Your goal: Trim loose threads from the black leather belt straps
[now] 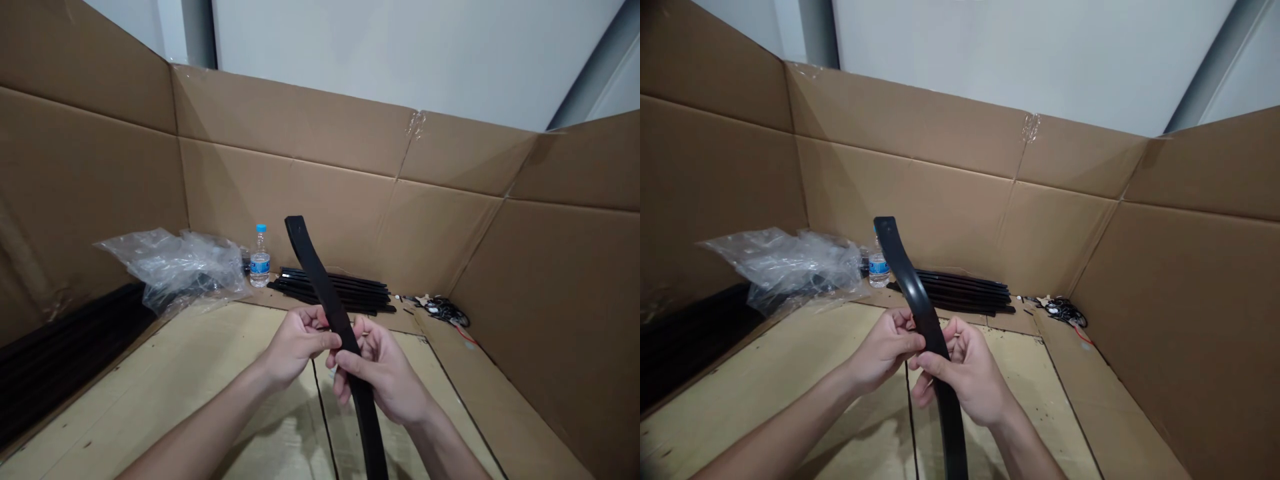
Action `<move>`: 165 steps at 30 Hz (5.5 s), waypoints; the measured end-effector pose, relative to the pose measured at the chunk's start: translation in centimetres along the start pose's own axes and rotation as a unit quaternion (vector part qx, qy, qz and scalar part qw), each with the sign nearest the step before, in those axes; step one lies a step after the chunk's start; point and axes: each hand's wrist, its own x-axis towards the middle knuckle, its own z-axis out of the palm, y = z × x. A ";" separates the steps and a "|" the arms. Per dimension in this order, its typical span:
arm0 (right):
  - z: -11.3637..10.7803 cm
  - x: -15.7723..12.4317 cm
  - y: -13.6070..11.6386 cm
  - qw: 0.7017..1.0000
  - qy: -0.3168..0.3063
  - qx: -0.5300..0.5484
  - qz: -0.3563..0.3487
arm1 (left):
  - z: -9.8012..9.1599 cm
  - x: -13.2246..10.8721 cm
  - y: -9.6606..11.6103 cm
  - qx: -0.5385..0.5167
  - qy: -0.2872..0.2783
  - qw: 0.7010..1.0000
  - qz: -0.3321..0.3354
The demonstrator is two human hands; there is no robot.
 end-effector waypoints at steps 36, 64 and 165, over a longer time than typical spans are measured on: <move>-0.4 0.9 0.9 0.998 0.059 -0.020 -0.019 | 0.0 0.3 0.0 -0.013 0.040 0.998 0.038; 0.0 0.7 0.7 0.994 0.106 0.013 -0.028 | -0.6 0.6 -0.1 0.101 0.086 0.990 0.037; 0.1 0.6 1.2 0.998 0.066 0.013 0.011 | -1.4 0.8 -1.3 0.017 0.001 1.000 0.008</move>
